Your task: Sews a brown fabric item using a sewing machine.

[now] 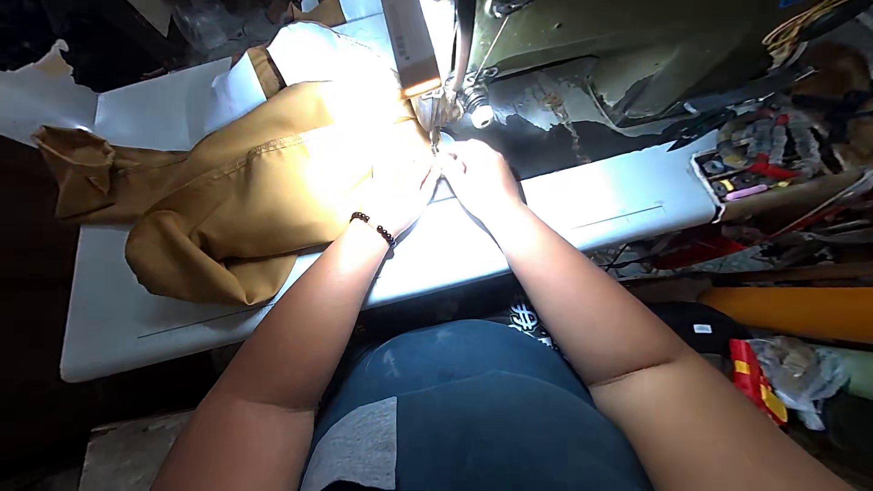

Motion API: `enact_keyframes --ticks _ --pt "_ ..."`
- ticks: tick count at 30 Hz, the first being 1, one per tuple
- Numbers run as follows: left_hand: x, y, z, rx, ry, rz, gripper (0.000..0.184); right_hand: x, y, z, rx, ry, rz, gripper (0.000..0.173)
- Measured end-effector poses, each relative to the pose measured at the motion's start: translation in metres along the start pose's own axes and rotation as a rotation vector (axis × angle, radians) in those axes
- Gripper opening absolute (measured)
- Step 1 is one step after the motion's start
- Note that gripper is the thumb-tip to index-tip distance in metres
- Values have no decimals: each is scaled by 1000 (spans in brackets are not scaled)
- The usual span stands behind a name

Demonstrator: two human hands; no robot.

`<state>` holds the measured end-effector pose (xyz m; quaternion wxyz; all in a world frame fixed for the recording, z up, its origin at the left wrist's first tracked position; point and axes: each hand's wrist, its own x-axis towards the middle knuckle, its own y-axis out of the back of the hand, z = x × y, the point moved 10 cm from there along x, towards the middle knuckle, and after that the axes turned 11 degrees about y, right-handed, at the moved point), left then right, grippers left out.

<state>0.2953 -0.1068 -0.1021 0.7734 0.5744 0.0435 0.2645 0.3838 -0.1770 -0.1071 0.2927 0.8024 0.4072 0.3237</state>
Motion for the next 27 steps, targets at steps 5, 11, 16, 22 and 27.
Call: enact_keyframes --ticks 5,11,16,22,27 --pt "-19 22 10 -2 12 -69 45 -4 11 2 78 84 18 27" --pt "-124 81 -78 306 260 121 46 3 3 6 123 148 27 20" --pt "-155 128 -135 156 347 214 33 9 8 10 423 76 113 19" --pt "-123 201 -101 0 293 229 31 -26 -9 8 1122 -361 -67 17" --pt "-87 184 -128 311 512 -6 38 -122 -32 -32 1039 -373 -300 33"
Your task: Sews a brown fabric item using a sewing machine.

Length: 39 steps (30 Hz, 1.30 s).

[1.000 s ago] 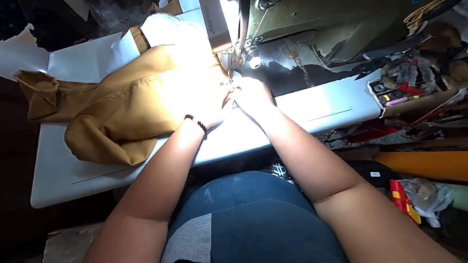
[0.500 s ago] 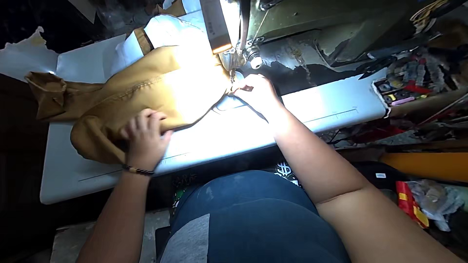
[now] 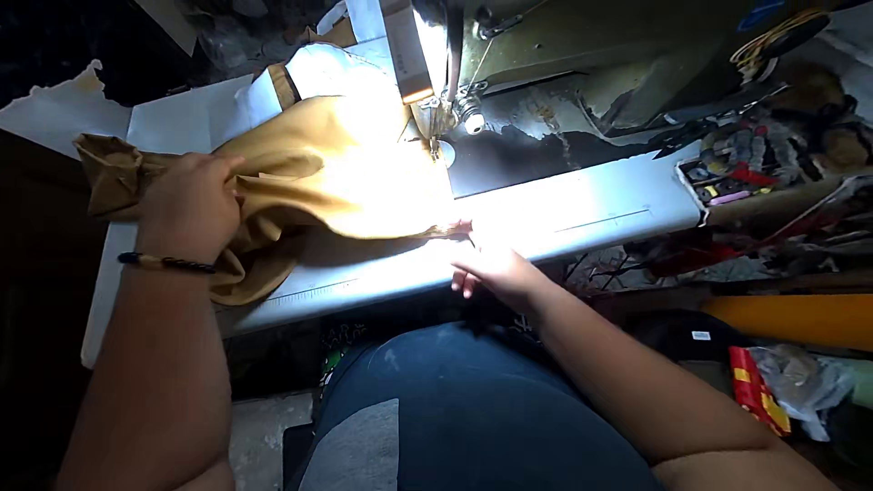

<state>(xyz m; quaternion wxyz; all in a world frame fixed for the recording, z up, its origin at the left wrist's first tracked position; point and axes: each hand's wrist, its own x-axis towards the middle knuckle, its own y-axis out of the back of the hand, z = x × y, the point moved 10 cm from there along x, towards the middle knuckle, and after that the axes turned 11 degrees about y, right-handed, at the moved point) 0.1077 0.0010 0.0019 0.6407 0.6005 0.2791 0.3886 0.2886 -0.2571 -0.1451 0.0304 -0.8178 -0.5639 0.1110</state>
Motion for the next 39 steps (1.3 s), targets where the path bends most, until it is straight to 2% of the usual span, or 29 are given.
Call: enact_keyframes --ticks 2,4,5,6,7,8,10,11,15,16,18,20,22,24,26,29,32,37,39 --pt "-9 -1 51 -49 -167 78 38 -3 1 4 98 26 -26 26" --pt "-37 -12 128 -251 -419 100 26 0 8 5 197 44 0 18" --pt "-46 -27 163 -366 -510 26 25 2 10 3 209 56 21 16" --pt "-47 -49 189 -429 -526 -117 28 3 12 1 207 68 41 14" --pt "-42 -74 206 -450 -498 -225 28 2 12 0 199 76 58 11" --pt "-33 -96 213 -451 -448 -255 26 2 13 -1 199 76 85 9" --pt "-24 -129 213 -409 -369 -291 30 3 17 -3 128 95 110 12" --pt "-25 -135 210 -414 -358 -285 30 4 20 -7 4 142 106 17" --pt "-40 -137 202 -430 -354 -309 24 2 19 -47 -940 612 93 30" --pt "-43 -137 203 -407 -374 -308 23 3 15 -51 -1100 704 80 30" --pt "-48 -137 203 -388 -422 -281 23 5 11 -54 -1247 860 70 25" --pt "-56 -135 201 -434 -514 -218 22 4 11 -53 -1243 970 102 18" --pt "-69 -124 201 -454 -656 -96 24 -1 14 -49 -1218 1023 124 20" --pt "-82 -112 202 -489 -781 49 30 -5 16 -52 -1151 1077 115 21" --pt "-83 -112 207 -509 -863 125 37 -9 18 -55 -1101 1123 138 20" --pt "-62 -117 230 -409 -795 53 22 -10 20 -59 -1094 1119 165 20" --pt "-57 -108 249 -291 -818 102 15 -9 20 -60 -1083 1122 161 19" --pt "-65 -113 231 -257 -730 151 19 -4 15 -53 -1130 1047 85 20" --pt "-73 -121 217 -324 -704 40 15 2 16 -48 -1146 946 35 20"
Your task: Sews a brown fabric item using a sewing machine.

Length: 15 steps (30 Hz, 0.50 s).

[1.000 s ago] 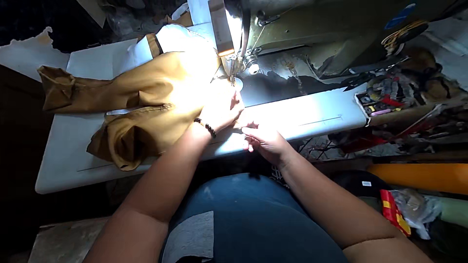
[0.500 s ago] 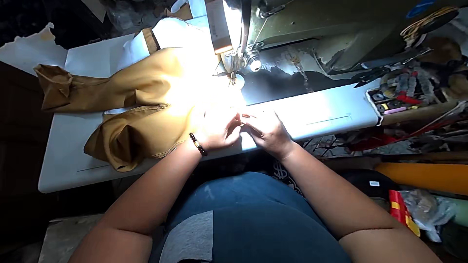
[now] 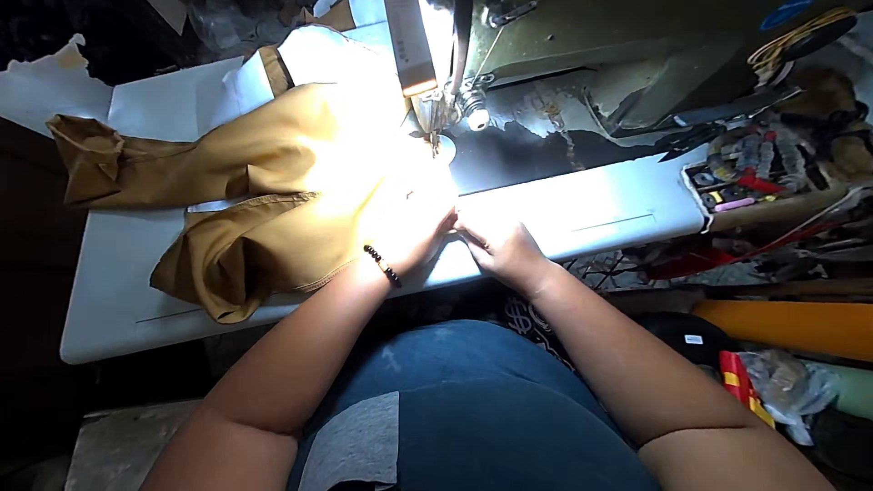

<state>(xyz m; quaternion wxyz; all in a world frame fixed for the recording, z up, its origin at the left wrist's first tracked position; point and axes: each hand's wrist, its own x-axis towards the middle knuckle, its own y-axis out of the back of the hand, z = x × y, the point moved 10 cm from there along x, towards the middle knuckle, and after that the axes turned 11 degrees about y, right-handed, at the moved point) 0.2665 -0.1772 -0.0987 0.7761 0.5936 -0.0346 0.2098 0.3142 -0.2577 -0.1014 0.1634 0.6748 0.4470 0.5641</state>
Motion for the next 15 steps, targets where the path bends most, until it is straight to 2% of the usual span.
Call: enact_keyframes --ticks 3,5,10,15 --pt "-20 -5 -11 -94 66 -157 35 7 -2 7 61 -75 -85 22" --pt "-22 -5 -20 -124 75 -198 38 15 -3 10 47 -66 -115 22" --pt "8 -5 -52 -228 53 -139 36 42 -14 34 20 -117 -202 24" --pt "34 -7 -72 -135 67 -82 34 59 -16 54 16 -113 -83 26"
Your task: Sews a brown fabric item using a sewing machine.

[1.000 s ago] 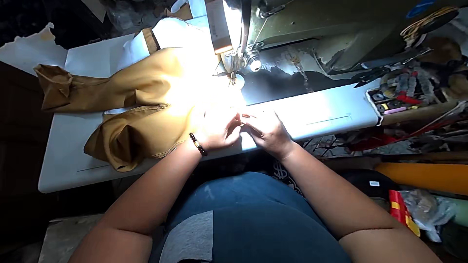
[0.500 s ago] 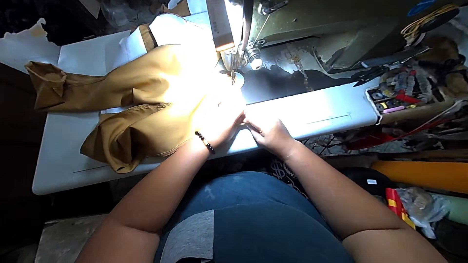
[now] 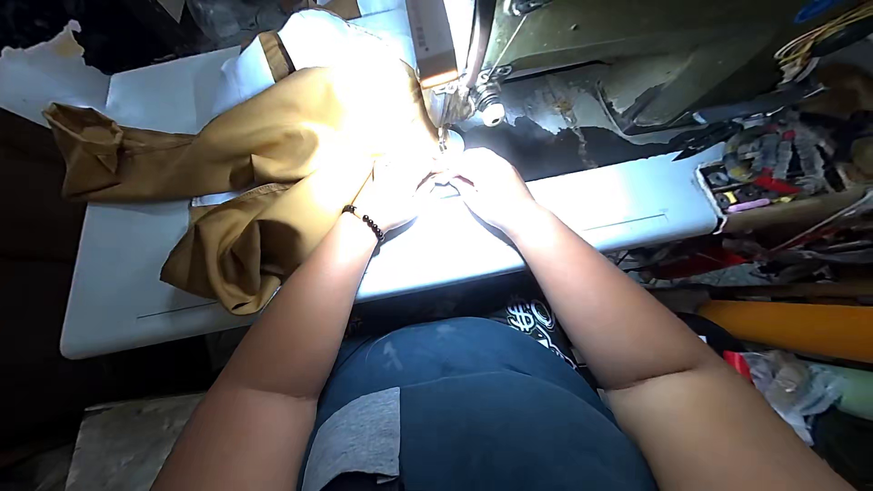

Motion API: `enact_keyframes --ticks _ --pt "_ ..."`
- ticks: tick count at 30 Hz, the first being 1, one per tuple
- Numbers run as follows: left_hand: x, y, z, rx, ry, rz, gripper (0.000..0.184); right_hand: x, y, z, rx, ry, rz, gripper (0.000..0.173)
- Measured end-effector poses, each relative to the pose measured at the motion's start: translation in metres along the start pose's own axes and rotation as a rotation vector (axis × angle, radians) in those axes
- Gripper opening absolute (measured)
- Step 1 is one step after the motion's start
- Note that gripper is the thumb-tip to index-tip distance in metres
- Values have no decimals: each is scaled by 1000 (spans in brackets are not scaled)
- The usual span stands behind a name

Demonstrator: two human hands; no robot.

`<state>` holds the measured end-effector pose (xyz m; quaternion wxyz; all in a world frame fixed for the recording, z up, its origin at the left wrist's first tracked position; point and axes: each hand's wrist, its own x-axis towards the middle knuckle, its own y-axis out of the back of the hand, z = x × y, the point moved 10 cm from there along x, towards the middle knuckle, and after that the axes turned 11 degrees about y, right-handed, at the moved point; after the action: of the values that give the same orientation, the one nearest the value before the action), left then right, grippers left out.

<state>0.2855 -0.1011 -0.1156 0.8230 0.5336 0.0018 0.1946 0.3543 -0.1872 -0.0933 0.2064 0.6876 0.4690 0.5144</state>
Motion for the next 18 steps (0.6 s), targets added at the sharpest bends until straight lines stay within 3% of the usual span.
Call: enact_keyframes --ticks 4,8,12,16,18 --pt "-1 7 7 33 9 67 32 -4 4 2 37 -27 71 23" --pt "-5 17 10 34 63 139 32 -11 6 27 272 -343 45 29" --pt "-7 21 20 111 -11 216 38 -5 -8 30 801 -686 125 33" --pt "-10 23 12 106 84 214 45 -12 -35 4 1456 -696 302 27" --pt "-11 20 14 130 53 191 38 -33 -44 -21 1492 -778 273 23"
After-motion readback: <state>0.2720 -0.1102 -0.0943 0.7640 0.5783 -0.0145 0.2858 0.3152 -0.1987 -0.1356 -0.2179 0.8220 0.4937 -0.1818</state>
